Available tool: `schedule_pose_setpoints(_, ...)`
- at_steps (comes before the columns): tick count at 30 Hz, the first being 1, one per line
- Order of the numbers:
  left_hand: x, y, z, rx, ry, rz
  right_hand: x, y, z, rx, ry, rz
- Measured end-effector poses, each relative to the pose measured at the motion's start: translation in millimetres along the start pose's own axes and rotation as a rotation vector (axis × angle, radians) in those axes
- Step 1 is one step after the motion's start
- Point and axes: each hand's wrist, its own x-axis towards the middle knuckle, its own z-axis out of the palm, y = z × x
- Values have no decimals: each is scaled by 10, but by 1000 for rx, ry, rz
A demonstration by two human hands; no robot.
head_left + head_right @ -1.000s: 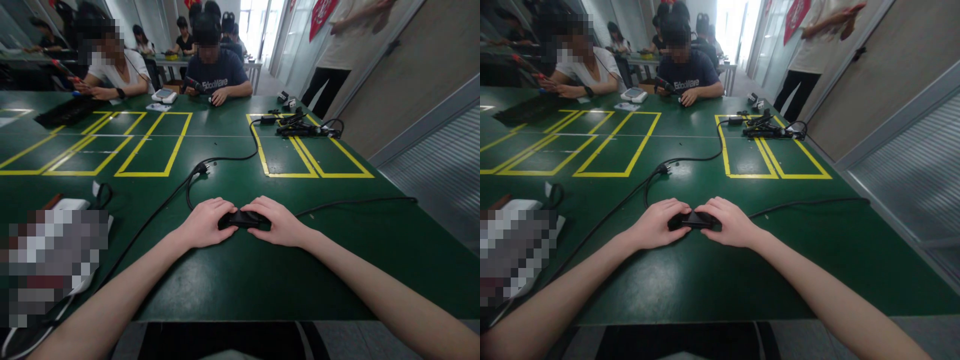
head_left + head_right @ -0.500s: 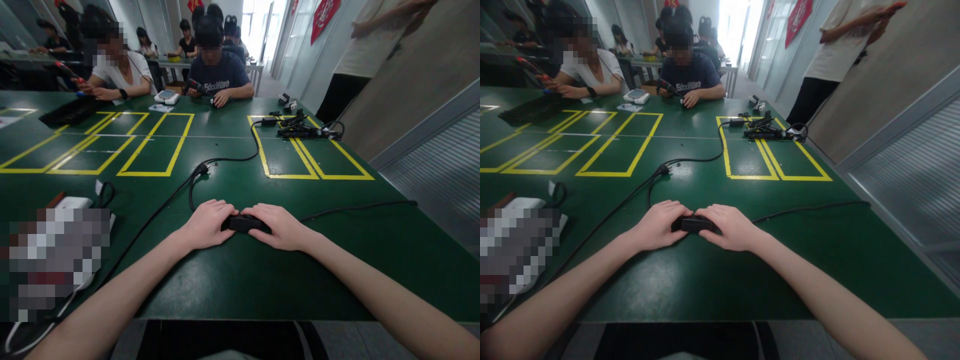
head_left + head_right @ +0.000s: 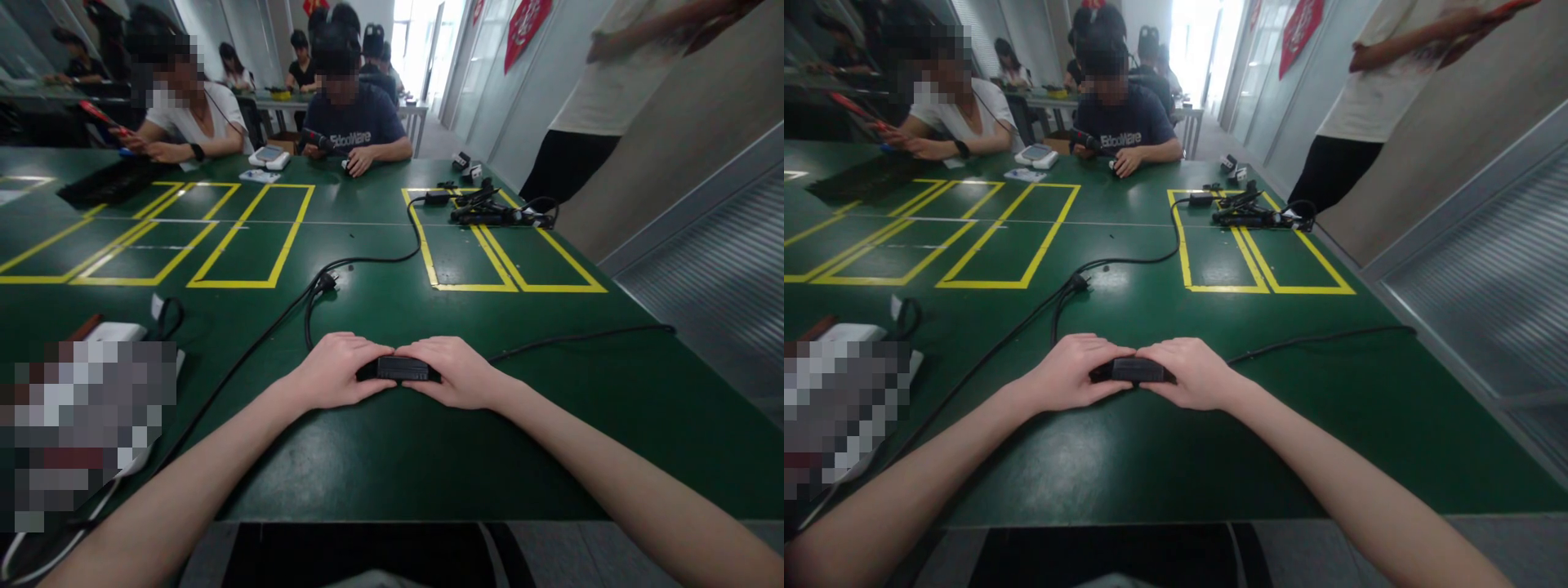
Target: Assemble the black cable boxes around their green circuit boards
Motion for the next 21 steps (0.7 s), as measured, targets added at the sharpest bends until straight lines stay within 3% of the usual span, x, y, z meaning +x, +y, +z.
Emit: schedule_pose_setpoints(21,-2,0,21,38,41,67,-13,-1,49,-144,89,-82)
